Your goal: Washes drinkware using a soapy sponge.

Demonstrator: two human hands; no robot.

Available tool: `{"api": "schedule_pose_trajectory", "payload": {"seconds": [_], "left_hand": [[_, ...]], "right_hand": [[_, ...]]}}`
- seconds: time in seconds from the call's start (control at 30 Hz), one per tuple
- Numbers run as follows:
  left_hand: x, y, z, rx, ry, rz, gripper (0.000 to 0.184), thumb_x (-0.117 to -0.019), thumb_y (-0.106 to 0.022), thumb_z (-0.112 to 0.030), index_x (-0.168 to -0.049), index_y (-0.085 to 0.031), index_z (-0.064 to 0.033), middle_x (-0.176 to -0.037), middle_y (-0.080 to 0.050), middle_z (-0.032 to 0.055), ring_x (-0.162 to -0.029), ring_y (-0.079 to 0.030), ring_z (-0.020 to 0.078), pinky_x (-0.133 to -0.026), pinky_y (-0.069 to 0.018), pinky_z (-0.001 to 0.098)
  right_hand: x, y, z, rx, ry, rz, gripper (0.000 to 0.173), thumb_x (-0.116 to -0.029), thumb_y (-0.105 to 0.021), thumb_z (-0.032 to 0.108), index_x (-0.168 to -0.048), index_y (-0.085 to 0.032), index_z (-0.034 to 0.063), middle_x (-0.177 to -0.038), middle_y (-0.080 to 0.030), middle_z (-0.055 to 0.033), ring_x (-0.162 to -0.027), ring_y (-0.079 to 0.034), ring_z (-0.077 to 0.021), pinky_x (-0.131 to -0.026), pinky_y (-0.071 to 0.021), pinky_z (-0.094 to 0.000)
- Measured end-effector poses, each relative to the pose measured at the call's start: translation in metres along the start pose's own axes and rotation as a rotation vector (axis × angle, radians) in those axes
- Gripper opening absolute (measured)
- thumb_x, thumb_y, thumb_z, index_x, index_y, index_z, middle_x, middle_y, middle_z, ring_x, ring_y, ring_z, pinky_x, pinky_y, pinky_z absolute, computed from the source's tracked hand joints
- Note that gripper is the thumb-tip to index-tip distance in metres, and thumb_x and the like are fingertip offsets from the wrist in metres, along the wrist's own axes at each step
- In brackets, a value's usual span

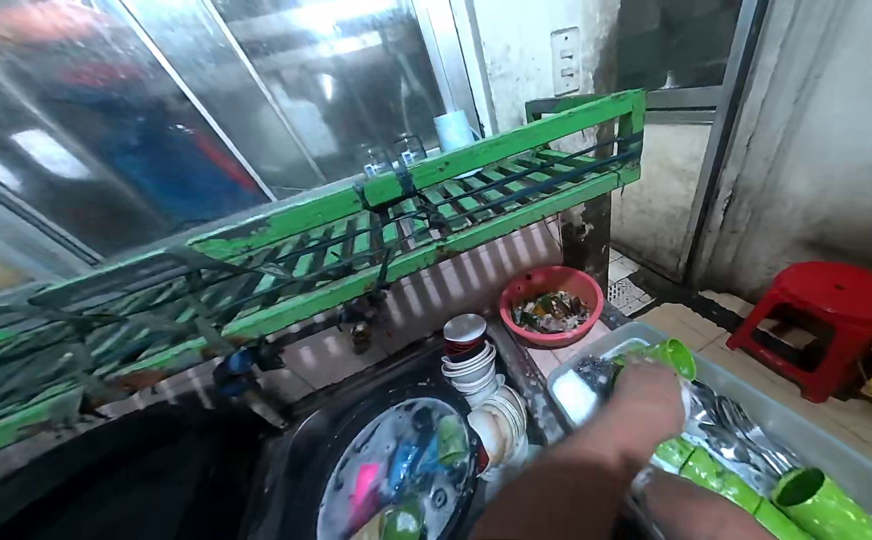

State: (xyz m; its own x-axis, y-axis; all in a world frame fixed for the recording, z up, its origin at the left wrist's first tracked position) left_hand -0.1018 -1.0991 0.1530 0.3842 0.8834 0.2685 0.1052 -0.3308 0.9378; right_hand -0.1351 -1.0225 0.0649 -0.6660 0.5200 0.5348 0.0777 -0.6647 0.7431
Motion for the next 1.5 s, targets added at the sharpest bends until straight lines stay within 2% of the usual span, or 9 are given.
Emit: {"api": "schedule_pose_trajectory", "payload": {"seconds": [0.2, 0.5, 0.63, 0.8, 0.9, 1.0, 1.2, 1.37, 1.5], "left_hand": [[-0.008, -0.016, 0.016, 0.047, 0.197, 0.192, 0.060, -0.0915, -0.072, -0.023, -0.145, -0.053, -0.0047, -0.142, -0.054, 0.0270, -0.127, -0.055, 0.0477, -0.098, -0.0468, 0.0686], [0.039, -0.029, 0.085, 1.558, 0.191, -0.835, 0.062, -0.0931, -0.069, -0.011, -0.148, -0.042, -0.0015, -0.135, -0.059, 0.0205, -0.118, -0.062, 0.0234, -0.101, -0.0544, 0.0397], [0.068, -0.045, 0.057, 1.755, 0.324, -0.717, 0.038, -0.1109, -0.035, -0.010, -0.143, -0.047, 0.0049, -0.129, -0.061, 0.0170, -0.113, -0.060, 0.0152, -0.100, -0.0503, 0.0309], [0.071, -0.050, 0.031, 1.912, 0.398, -0.592, 0.035, -0.1067, -0.042, -0.002, -0.140, -0.047, 0.0069, -0.122, -0.060, 0.0184, -0.102, -0.060, 0.0168, -0.091, -0.0514, 0.0310], [0.058, -0.049, 0.038, 1.966, 0.363, -0.725, 0.043, -0.1067, -0.046, -0.007, -0.148, -0.039, -0.0019, -0.132, -0.058, 0.0167, -0.112, -0.060, 0.0189, -0.094, -0.0525, 0.0355], [0.059, -0.043, 0.049, 1.985, 0.321, -0.675, 0.043, -0.1121, -0.039, -0.024, -0.152, -0.040, -0.0079, -0.142, -0.056, 0.0132, -0.123, -0.058, 0.0195, -0.102, -0.0499, 0.0389], [0.048, -0.051, 0.046, 1.906, 0.455, -0.734, 0.055, -0.1029, -0.061, -0.016, -0.151, -0.037, -0.0038, -0.137, -0.057, 0.0198, -0.121, -0.060, 0.0257, -0.100, -0.0525, 0.0420], [0.050, -0.054, 0.039, 2.062, 0.428, -0.692, 0.047, -0.1075, -0.053, -0.025, -0.150, -0.040, -0.0099, -0.132, -0.061, 0.0135, -0.114, -0.062, 0.0211, -0.095, -0.0540, 0.0393], [0.054, -0.046, 0.047, 1.977, 0.363, -0.641, 0.037, -0.1115, -0.041, -0.024, -0.139, -0.052, -0.0019, -0.126, -0.063, 0.0138, -0.112, -0.062, 0.0182, -0.096, -0.0519, 0.0355]], "right_hand": [[-0.001, 0.006, -0.014, -0.257, -0.100, -0.094, 0.043, -0.1034, -0.057, 0.019, -0.144, -0.056, 0.0050, -0.138, -0.060, -0.0252, -0.130, -0.056, -0.0427, -0.111, -0.0408, -0.0611], [0.055, 0.047, -0.002, -1.535, 0.033, -0.943, 0.041, -0.1035, -0.044, 0.012, -0.142, -0.051, -0.0016, -0.117, -0.067, -0.0092, -0.098, -0.067, -0.0104, -0.085, -0.0582, -0.0315], [0.039, 0.047, 0.026, -1.094, 0.128, -1.046, 0.049, -0.1050, -0.045, 0.012, -0.150, -0.042, -0.0082, -0.147, -0.053, -0.0224, -0.132, -0.056, -0.0192, -0.112, -0.0448, -0.0330], [0.012, 0.054, 0.004, 0.171, 0.130, -0.944, 0.028, -0.0915, -0.066, 0.014, -0.113, -0.073, -0.0033, -0.112, -0.072, -0.0255, -0.111, -0.068, -0.0450, -0.108, -0.0420, -0.0650], [0.002, 0.068, -0.006, -0.272, 0.022, -0.764, 0.040, -0.0979, -0.062, 0.015, -0.129, -0.063, -0.0091, -0.129, -0.065, -0.0260, -0.128, -0.060, -0.0355, -0.119, -0.0352, -0.0497], [0.014, 0.077, 0.010, -1.171, -0.156, -0.856, 0.021, -0.0998, -0.052, 0.004, -0.117, -0.060, -0.0039, -0.099, -0.065, -0.0125, -0.087, -0.065, -0.0167, -0.076, -0.0573, -0.0354], [0.000, 0.052, 0.002, 0.171, 0.069, -1.041, 0.034, -0.0970, -0.057, 0.017, -0.120, -0.071, -0.0037, -0.117, -0.072, -0.0231, -0.120, -0.066, -0.0417, -0.118, -0.0294, -0.0675], [0.011, 0.067, 0.006, -0.863, -0.243, -0.768, 0.035, -0.1002, -0.056, 0.007, -0.132, -0.057, -0.0072, -0.126, -0.064, -0.0221, -0.119, -0.061, -0.0271, -0.104, -0.0483, -0.0422], [0.016, 0.080, 0.020, -0.353, -0.144, -0.606, 0.029, -0.0997, -0.056, 0.010, -0.115, -0.068, -0.0118, -0.122, -0.066, -0.0308, -0.121, -0.062, -0.0441, -0.106, -0.0464, -0.0578]]}}
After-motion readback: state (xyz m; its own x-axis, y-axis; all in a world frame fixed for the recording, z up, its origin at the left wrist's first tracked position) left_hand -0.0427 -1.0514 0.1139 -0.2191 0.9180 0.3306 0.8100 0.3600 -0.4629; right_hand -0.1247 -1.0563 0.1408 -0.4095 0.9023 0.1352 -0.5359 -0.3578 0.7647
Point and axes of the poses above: each hand's wrist, its own x-axis away from the middle knuckle, its own y-axis out of the back of the hand, z = x × y, the point moved 5 cm from there along -x, towards the middle knuckle
